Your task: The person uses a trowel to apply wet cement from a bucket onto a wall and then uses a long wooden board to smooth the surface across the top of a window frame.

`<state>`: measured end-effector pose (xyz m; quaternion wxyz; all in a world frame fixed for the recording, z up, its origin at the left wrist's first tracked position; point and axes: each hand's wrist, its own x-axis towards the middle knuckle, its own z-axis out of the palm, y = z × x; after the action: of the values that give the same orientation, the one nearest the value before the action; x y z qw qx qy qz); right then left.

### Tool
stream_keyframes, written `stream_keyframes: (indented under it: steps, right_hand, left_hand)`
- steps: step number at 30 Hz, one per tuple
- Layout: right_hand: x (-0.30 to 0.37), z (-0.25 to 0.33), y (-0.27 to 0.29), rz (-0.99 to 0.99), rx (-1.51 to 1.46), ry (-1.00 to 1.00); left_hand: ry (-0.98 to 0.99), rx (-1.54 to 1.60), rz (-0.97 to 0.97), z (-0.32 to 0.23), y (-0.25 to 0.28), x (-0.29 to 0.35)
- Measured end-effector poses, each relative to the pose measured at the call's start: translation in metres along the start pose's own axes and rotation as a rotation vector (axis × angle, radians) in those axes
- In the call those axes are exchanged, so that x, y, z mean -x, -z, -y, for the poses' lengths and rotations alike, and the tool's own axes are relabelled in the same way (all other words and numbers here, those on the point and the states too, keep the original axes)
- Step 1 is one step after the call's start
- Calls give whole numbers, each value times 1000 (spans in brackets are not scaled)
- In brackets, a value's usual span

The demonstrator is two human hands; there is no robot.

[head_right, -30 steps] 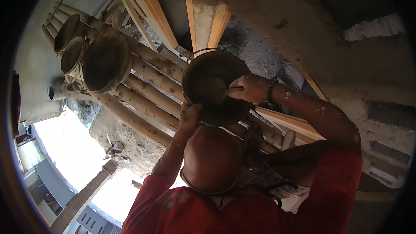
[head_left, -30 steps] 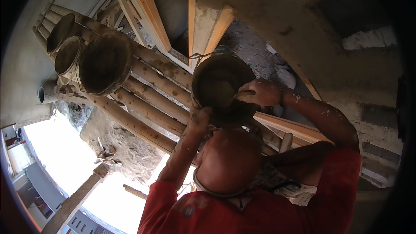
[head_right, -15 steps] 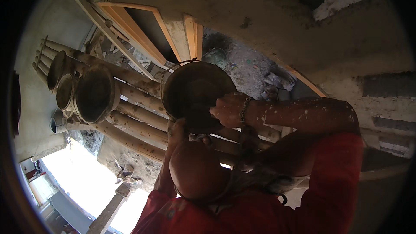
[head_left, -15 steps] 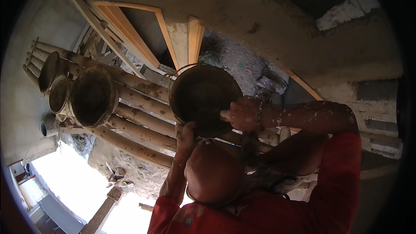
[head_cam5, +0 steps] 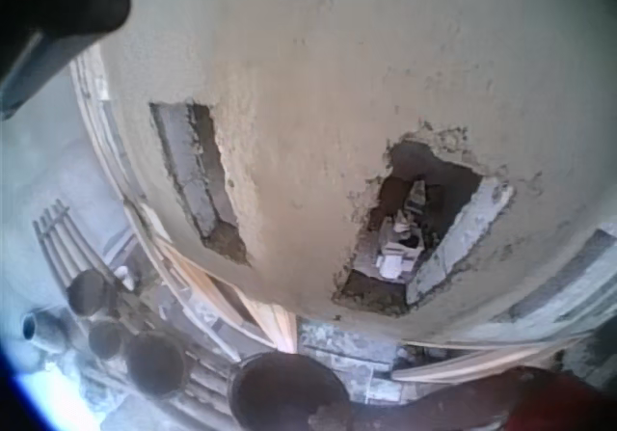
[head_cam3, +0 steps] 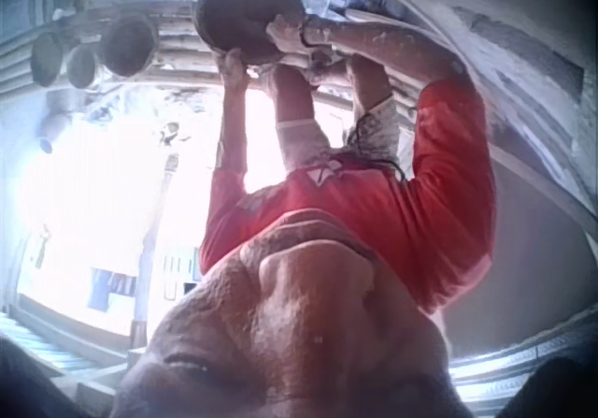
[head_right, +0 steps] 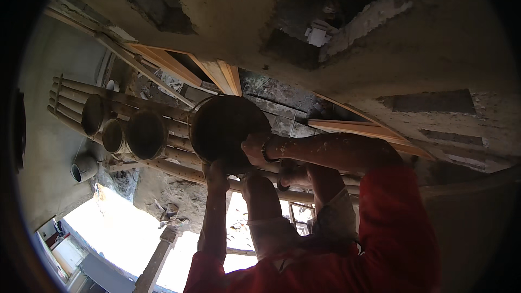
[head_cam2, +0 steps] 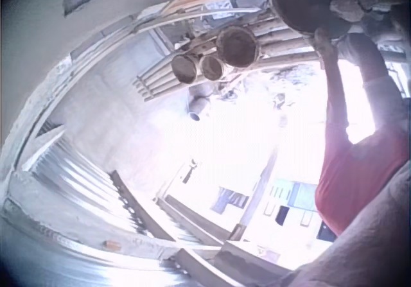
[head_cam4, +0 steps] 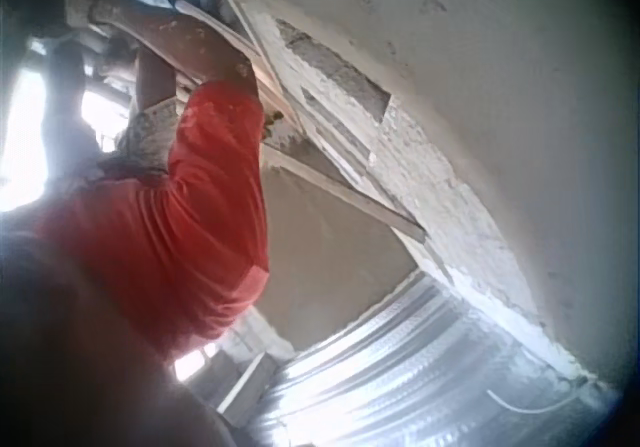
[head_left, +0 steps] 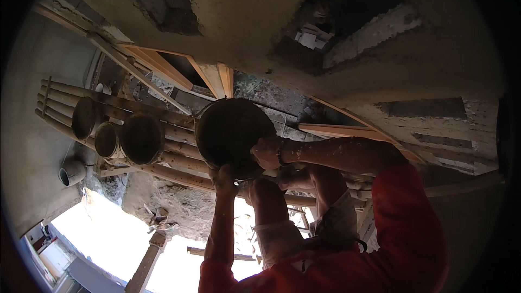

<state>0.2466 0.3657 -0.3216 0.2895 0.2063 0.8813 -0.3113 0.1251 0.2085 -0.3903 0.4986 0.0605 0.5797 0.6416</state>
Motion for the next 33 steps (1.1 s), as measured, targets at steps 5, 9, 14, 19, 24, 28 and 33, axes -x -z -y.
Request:
stream_keyframes:
  steps: [5, 9, 14, 19, 24, 28, 33]
  right_hand:
    - [102, 55, 91, -80, -224, 86]
    - [181, 78, 143, -340, -160, -159]
    - [212, 112, 114, -319, -7, -247]
    - [283, 144, 131, -198, -138, -169]
    - [361, 124, 174, -244, -198, -229]
    - [386, 92, 154, -421, -137, -456]
    - [408, 85, 107, -304, -122, -352]
  left_hand:
    - [68, 36, 55, -83, -18, 73]
    - [-125, -479, 221, -137, -35, 123]
    - [-650, -800, 380, -187, -65, 155]
    - [205, -208, 187, -218, -116, 190]
    - [175, -155, 202, -229, -143, 220]
    - [89, -123, 318, -216, -173, 241]
    - [95, -172, 299, -212, -232, 283]
